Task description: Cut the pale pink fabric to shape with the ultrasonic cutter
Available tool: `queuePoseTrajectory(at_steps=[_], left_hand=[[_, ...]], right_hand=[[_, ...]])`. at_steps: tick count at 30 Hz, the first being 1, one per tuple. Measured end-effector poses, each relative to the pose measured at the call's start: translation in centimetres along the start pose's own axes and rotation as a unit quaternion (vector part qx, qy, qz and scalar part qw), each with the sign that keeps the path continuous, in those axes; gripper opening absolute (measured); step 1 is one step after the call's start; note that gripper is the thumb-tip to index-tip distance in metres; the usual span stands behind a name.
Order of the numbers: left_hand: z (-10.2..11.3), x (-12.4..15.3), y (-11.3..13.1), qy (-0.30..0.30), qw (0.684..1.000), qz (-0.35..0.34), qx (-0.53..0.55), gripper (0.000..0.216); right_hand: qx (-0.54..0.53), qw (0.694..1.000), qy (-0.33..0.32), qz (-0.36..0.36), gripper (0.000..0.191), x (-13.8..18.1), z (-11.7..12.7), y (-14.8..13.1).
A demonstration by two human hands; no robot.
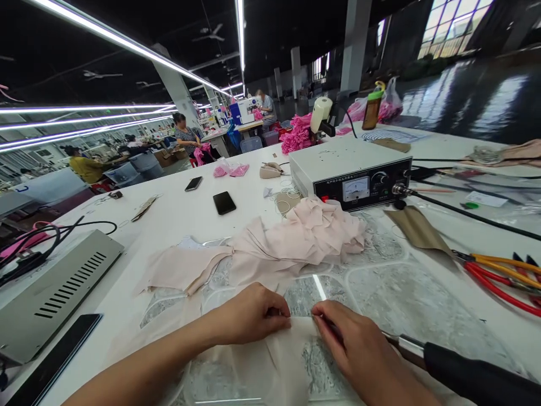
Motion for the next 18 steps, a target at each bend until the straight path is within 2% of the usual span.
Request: queuePoseTrajectory(at_steps=[3,5,6,8,10,13,18], left_hand=[[-0.1,-0.3,0.3,0.027,0.996,-0.023,-0.081,0.013],[-0.6,0.1,1.2,0.041,0.987,-0.073,-0.138,0.011],[-0.9,0.5,2.1,0.05,0.976,-0.119,-0.175,0.012],[-1.8,1.9,4.4,0.081,0.935,-0.232,-0.255,0.019],[-2.6,3.3,5.9,0.111,0.897,-0.307,-0.299,0.023],[-3.2,3.9,6.2,0.117,0.889,-0.322,-0.304,0.022],[-3.2,3.2,5.1,0.076,0.906,-0.296,-0.294,0.013]], right_hand=[[0.038,0.999,0.023,0.018,0.026,0.3,-0.1,-0.1],[0.093,0.994,0.037,0.047,0.025,0.5,0.0,-0.8],[0.121,0.99,0.041,0.065,0.024,0.6,0.1,-1.2],[0.161,0.982,0.041,0.094,0.023,0.7,0.1,-1.9],[0.173,0.978,0.035,0.108,0.022,0.8,0.1,-2.2],[0.204,0.971,0.033,0.122,0.023,0.9,0.0,-2.2],[0.255,0.956,0.023,0.142,0.026,1.2,-0.4,-1.9]])
Point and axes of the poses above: each hand's wrist, its own x-axis away from the middle knuckle, its own z-axis out of the back of the hand, y = z × x, the point moved 9 cm from there along -x, towards the middle knuckle, and after that the axes turned 1 degree about -x, right-handed, at the moved point
